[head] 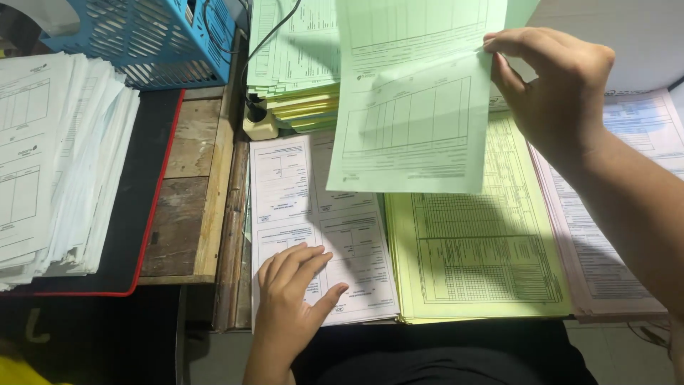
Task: Sorting and organizing different colored printed forms on a desk
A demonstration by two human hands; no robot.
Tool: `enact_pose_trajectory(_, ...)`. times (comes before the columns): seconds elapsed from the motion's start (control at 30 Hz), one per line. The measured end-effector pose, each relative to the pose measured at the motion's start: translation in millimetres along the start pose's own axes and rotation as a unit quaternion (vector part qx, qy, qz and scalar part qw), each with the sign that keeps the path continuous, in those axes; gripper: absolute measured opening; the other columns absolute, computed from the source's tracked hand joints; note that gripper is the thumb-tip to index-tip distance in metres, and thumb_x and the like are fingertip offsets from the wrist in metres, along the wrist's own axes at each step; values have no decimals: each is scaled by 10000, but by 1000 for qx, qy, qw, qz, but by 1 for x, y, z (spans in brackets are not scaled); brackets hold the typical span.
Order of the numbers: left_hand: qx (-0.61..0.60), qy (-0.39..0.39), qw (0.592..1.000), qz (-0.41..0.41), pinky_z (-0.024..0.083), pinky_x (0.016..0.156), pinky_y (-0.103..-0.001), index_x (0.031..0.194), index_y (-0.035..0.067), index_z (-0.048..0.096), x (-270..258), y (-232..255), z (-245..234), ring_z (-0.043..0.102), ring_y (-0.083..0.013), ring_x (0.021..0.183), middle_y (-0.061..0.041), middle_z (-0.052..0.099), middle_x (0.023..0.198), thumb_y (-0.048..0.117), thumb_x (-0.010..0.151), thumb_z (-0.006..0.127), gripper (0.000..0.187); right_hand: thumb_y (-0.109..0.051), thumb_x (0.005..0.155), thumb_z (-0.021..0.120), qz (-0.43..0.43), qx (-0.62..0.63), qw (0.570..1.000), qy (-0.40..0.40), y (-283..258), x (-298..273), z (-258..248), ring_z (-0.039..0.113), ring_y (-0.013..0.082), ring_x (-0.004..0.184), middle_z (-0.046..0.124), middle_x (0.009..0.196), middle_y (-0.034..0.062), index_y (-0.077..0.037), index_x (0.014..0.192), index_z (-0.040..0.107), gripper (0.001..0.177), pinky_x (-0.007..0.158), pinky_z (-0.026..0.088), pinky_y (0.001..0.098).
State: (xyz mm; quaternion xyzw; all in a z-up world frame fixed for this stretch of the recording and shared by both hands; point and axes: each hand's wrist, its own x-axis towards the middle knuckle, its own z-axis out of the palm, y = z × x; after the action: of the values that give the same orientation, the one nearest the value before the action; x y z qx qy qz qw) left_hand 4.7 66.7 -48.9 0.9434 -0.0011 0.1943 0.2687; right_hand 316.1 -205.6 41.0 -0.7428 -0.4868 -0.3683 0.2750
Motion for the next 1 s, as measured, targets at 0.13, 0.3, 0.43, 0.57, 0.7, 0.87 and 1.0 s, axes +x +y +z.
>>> enact_pose_trajectory(0.13, 23, -23, 999, -24, 355, 1019, -463, 1127, 165, 732, 3, 2, 1, 579, -249, 1190, 8, 693, 1190, 529, 882, 683, 442, 173, 1103, 802, -8, -70, 997, -20, 7, -5, 13, 736, 311, 871, 780, 987, 149, 48, 1137, 773, 133, 758, 523, 376)
enact_pose_trajectory(0.3, 30, -32, 999, -31, 362, 1024, -484, 1139, 150, 734, 3, 3, 1, 573, -266, 1146, -35, 699, 1152, 503, 886, 706, 435, 87, 1061, 857, -5, -184, 983, 15, 16, 1, 24, 660, 179, 743, 715, 820, -5, -103, 1045, 806, 198, 641, 445, 317)
enact_pose_trajectory(0.43, 23, -17, 999, -24, 377, 1009, -466, 1127, 146, 744, 5, 4, 0, 593, -233, 1176, 1, 704, 1177, 485, 891, 703, 415, -80, 1070, 884, -41, -286, 957, 27, 16, 6, 31, 597, 190, 839, 777, 953, -70, -209, 1035, 789, 164, 813, 397, 348)
enact_pose_trajectory(0.57, 23, -16, 999, -21, 381, 1004, -469, 1123, 144, 747, 5, 3, 1, 591, -241, 1171, 1, 704, 1165, 470, 884, 719, 406, -153, 1115, 946, -137, -275, 951, 43, -4, 9, 43, 548, 145, 782, 761, 865, -93, -254, 1026, 770, 222, 819, 343, 329)
enact_pose_trajectory(0.7, 26, -15, 999, -22, 384, 1002, -461, 1107, 144, 752, 5, 4, 1, 593, -240, 1175, 3, 709, 1162, 467, 882, 722, 395, -157, 1023, 941, -206, -262, 943, 15, -28, 10, 54, 516, 115, 742, 759, 911, -102, -281, 1164, 721, 289, 743, 366, 290)
enact_pose_trajectory(0.87, 33, -4, 999, -17, 390, 995, -458, 1088, 152, 750, 5, 3, 3, 599, -241, 1154, 5, 706, 1151, 446, 870, 744, 366, -24, 907, 847, -207, -249, 946, -13, -34, 15, 76, 524, 142, 764, 675, 891, -64, -228, 1142, 671, 358, 694, 360, 296)
enact_pose_trajectory(1.0, 38, 2, 999, -14, 397, 987, -459, 1080, 160, 750, 5, 4, 3, 605, -233, 1137, 13, 709, 1145, 435, 877, 741, 342, -65, 885, 775, -167, -297, 939, -33, -24, 23, 99, 546, 130, 803, 652, 853, -102, -268, 1038, 644, 286, 733, 382, 284)
